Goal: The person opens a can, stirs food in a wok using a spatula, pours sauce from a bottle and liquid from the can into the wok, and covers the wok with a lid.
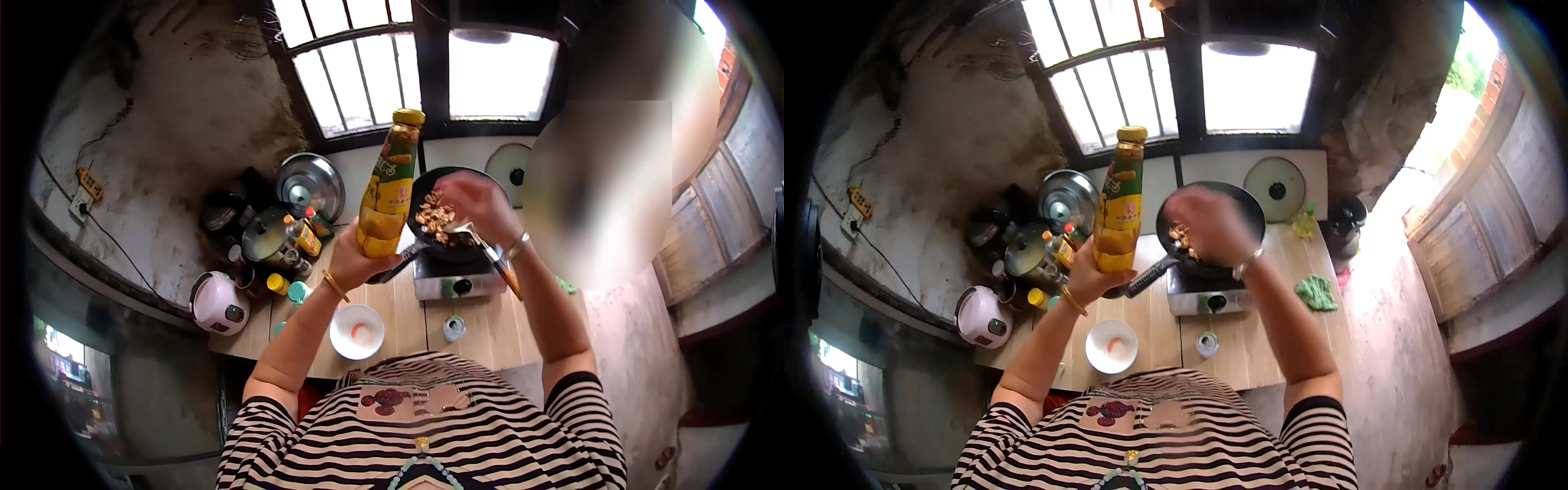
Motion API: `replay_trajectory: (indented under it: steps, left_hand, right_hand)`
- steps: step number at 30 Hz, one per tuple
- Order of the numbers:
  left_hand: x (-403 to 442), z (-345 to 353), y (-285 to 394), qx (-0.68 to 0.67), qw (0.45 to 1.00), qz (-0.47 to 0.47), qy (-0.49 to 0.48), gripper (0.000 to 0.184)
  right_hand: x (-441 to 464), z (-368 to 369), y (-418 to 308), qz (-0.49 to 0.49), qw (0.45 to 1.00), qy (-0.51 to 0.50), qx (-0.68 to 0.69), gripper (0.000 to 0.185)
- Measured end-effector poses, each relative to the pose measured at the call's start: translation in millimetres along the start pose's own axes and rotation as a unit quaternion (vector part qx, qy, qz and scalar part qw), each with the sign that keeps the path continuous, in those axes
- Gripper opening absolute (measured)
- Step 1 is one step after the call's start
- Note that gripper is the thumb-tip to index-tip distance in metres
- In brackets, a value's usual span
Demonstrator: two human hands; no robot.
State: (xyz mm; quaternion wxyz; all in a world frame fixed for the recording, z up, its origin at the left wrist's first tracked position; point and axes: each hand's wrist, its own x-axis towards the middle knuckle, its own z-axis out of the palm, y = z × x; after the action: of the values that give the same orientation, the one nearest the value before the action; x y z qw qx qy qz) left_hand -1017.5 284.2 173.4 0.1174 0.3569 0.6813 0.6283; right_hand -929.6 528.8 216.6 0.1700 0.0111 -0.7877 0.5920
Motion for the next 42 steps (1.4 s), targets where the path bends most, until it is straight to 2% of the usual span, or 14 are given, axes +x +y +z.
replay_trajectory:
  steps: [2, 4, 6, 8, 11, 15, 18, 22, 25, 28, 31, 37, 40, 42]
  left_hand:
    - [-6.8, -4.9, -2.9, 0.129, 0.991, 0.036, -0.005, 0.058]
    - [-11.9, -5.0, -1.3, 0.209, 0.973, 0.093, -0.008, 0.057]
    - [-16.1, -6.0, -1.2, 0.262, 0.959, 0.107, -0.015, 0.059]
    - [-17.9, -7.2, 1.6, 0.296, 0.946, 0.128, -0.027, 0.060]
    - [-19.3, -8.2, -2.4, 0.323, 0.934, 0.148, -0.033, 0.061]
    - [-20.5, -4.5, 0.5, 0.346, 0.921, 0.175, -0.035, 0.067]
    - [-21.6, -5.0, -1.9, 0.345, 0.921, 0.175, -0.049, 0.070]
    - [-22.2, -3.6, 6.5, 0.321, 0.926, 0.187, -0.066, 0.070]
    - [-23.6, -2.4, 13.3, 0.304, 0.934, 0.168, -0.083, 0.069]
    - [-23.2, -1.9, 14.8, 0.299, 0.937, 0.151, -0.098, 0.069]
    - [-21.9, -2.4, 14.9, 0.294, 0.938, 0.142, -0.116, 0.062]
    - [-16.2, -6.2, 15.4, 0.230, 0.950, 0.086, -0.195, 0.068]
    - [-16.7, -2.8, 11.2, 0.150, 0.959, 0.048, -0.235, 0.070]
    - [-12.6, -5.1, 15.4, 0.131, 0.953, 0.001, -0.272, 0.071]
  right_hand:
    - [10.9, -24.2, -20.4, -0.042, 0.989, 0.095, -0.108, 0.033]
    - [6.5, -30.1, -53.9, -0.094, 0.974, 0.128, -0.163, 0.030]
    - [0.7, -35.3, -66.4, -0.128, 0.957, 0.108, -0.238, 0.029]
    - [-5.7, -34.2, -68.9, -0.153, 0.927, 0.105, -0.325, 0.036]
    - [-12.2, -34.5, -69.6, -0.141, 0.913, 0.081, -0.373, 0.036]
    - [-18.6, -40.7, -71.1, -0.109, 0.927, 0.048, -0.355, 0.035]
    - [-22.0, -44.6, -67.4, -0.125, 0.935, 0.013, -0.332, 0.024]
    - [-30.6, -42.5, -69.9, -0.152, 0.933, 0.015, -0.325, 0.029]
    - [-27.8, -42.1, -60.2, -0.144, 0.947, 0.028, -0.287, 0.037]
    - [-25.7, -44.9, -48.4, -0.178, 0.946, 0.024, -0.269, 0.037]
    - [-30.6, -42.6, -52.0, -0.178, 0.945, 0.032, -0.271, 0.030]
    - [-30.4, -43.0, -49.7, -0.186, 0.953, 0.043, -0.236, 0.028]
    - [-30.4, -43.6, -54.7, -0.208, 0.952, 0.044, -0.219, 0.027]
    - [-29.4, -48.7, -51.6, -0.257, 0.944, 0.039, -0.204, 0.025]
